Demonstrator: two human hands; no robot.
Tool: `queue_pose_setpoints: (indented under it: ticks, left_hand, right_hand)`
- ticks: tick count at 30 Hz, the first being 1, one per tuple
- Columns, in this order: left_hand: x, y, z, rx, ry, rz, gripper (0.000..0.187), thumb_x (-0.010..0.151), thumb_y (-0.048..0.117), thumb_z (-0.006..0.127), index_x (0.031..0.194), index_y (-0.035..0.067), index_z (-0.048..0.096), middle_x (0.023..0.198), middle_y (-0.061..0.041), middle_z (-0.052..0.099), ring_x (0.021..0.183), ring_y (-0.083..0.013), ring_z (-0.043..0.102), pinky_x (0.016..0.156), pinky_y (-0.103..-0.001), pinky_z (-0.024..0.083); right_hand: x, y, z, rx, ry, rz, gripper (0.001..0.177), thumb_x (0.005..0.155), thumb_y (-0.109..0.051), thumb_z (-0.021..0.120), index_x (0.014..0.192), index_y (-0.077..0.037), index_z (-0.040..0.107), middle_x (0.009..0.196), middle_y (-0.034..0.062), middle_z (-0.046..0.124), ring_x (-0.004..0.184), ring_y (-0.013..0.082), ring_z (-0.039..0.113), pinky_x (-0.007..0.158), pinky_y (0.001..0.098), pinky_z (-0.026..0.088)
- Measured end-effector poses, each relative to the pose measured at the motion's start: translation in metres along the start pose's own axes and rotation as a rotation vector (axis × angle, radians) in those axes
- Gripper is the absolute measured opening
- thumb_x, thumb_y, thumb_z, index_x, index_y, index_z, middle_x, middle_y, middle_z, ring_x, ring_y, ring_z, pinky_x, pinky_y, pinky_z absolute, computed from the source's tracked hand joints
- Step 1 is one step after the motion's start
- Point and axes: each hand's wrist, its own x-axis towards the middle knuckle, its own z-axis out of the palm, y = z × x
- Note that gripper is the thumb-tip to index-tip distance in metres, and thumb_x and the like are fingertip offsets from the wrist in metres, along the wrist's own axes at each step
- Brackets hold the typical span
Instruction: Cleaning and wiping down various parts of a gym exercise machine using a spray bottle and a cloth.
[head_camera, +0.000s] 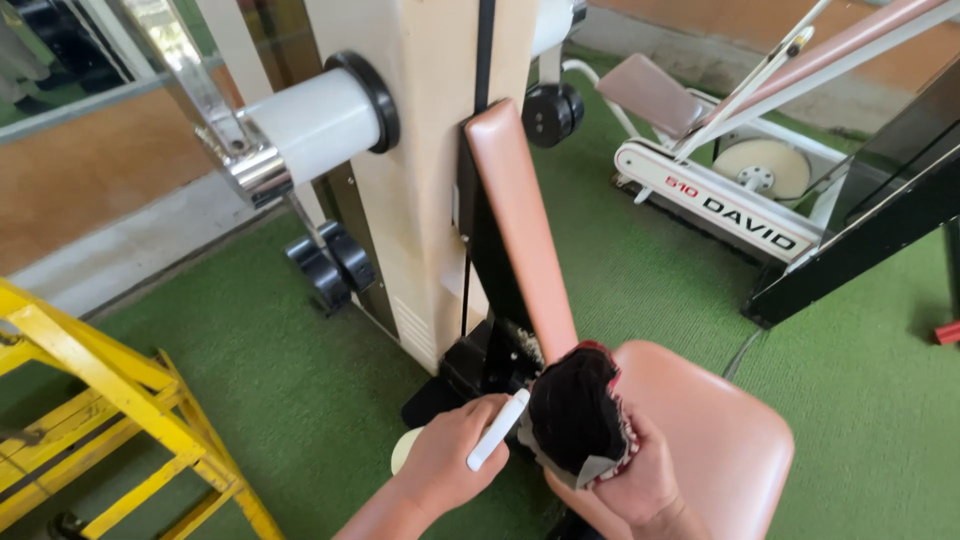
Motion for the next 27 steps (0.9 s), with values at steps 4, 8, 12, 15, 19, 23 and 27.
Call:
queue_pose_setpoints:
  ticks: [4,8,12,15,19,23,27]
  left_hand:
    - [-0.015,-0.009,-0.023,0.013,0.018,0.004,0.044,0.084,0.018,0.065,0.127,0.007,0.059,0.107,-0.012,0.072,0.092,-0.0368,0.069,0.078,-0.049,0.054]
    - [-0.026,-0.017,-0.042,0.002,0.037,-0.017,0.043,0.083,0.017,0.064,0.125,0.009,0.061,0.107,-0.011,0.073,0.093,-0.0348,0.070,0.078,-0.046,0.057]
    - [-0.032,-0.018,-0.052,-0.008,0.038,-0.008,0.044,0.083,0.017,0.064,0.126,0.007,0.060,0.108,-0.011,0.073,0.094,-0.0354,0.070,0.078,-0.046,0.057]
    - [-0.030,-0.011,-0.057,-0.011,-0.085,-0.119,0.045,0.084,0.019,0.063,0.127,0.009,0.060,0.106,-0.011,0.073,0.093,-0.0351,0.070,0.078,-0.047,0.056]
    - [-0.027,-0.014,-0.051,0.006,-0.058,-0.059,0.041,0.087,0.020,0.060,0.126,0.008,0.059,0.109,-0.011,0.073,0.091,-0.0339,0.072,0.077,-0.045,0.058]
    - [-0.023,-0.006,-0.059,0.011,-0.024,-0.015,0.042,0.086,0.020,0.061,0.127,0.008,0.059,0.108,-0.010,0.073,0.090,-0.0345,0.072,0.077,-0.046,0.057]
    - [-0.020,-0.003,-0.069,-0.018,0.001,-0.012,0.043,0.085,0.020,0.062,0.127,0.010,0.060,0.107,-0.011,0.074,0.092,-0.0357,0.071,0.077,-0.046,0.058]
  right_hand:
    - [-0.014,0.008,0.076,-0.068,0.176,0.006,0.056,0.095,-0.038,0.037,0.136,-0.006,0.058,0.131,0.0167,0.066,0.120,0.0338,0.062,0.105,0.0523,0.046]
    - [-0.009,0.018,0.069,-0.098,0.158,0.010,0.058,0.094,-0.041,0.043,0.138,-0.005,0.056,0.131,0.0177,0.066,0.120,0.0355,0.062,0.103,0.0533,0.047]
    - [-0.012,0.022,0.052,-0.167,0.163,-0.012,0.056,0.092,-0.026,0.048,0.140,0.002,0.054,0.133,0.0209,0.064,0.121,0.0366,0.062,0.107,0.0528,0.048]
    - [-0.015,0.026,0.054,-0.136,0.109,-0.003,0.056,0.088,-0.024,0.049,0.138,0.002,0.054,0.129,0.0213,0.066,0.117,0.0369,0.064,0.104,0.0533,0.049]
    - [-0.023,0.030,0.082,-0.091,0.131,0.065,0.057,0.085,-0.029,0.048,0.132,0.002,0.057,0.121,0.0212,0.070,0.109,0.0377,0.067,0.097,0.0534,0.051]
    - [-0.014,0.031,0.078,-0.123,0.217,0.029,0.052,0.088,-0.029,0.044,0.128,0.000,0.060,0.117,0.0183,0.073,0.106,0.0346,0.069,0.096,0.0522,0.051]
    - [0.003,0.031,0.057,-0.134,0.187,-0.005,0.046,0.094,-0.029,0.046,0.124,0.002,0.061,0.113,0.0173,0.073,0.104,0.0331,0.069,0.097,0.0511,0.052]
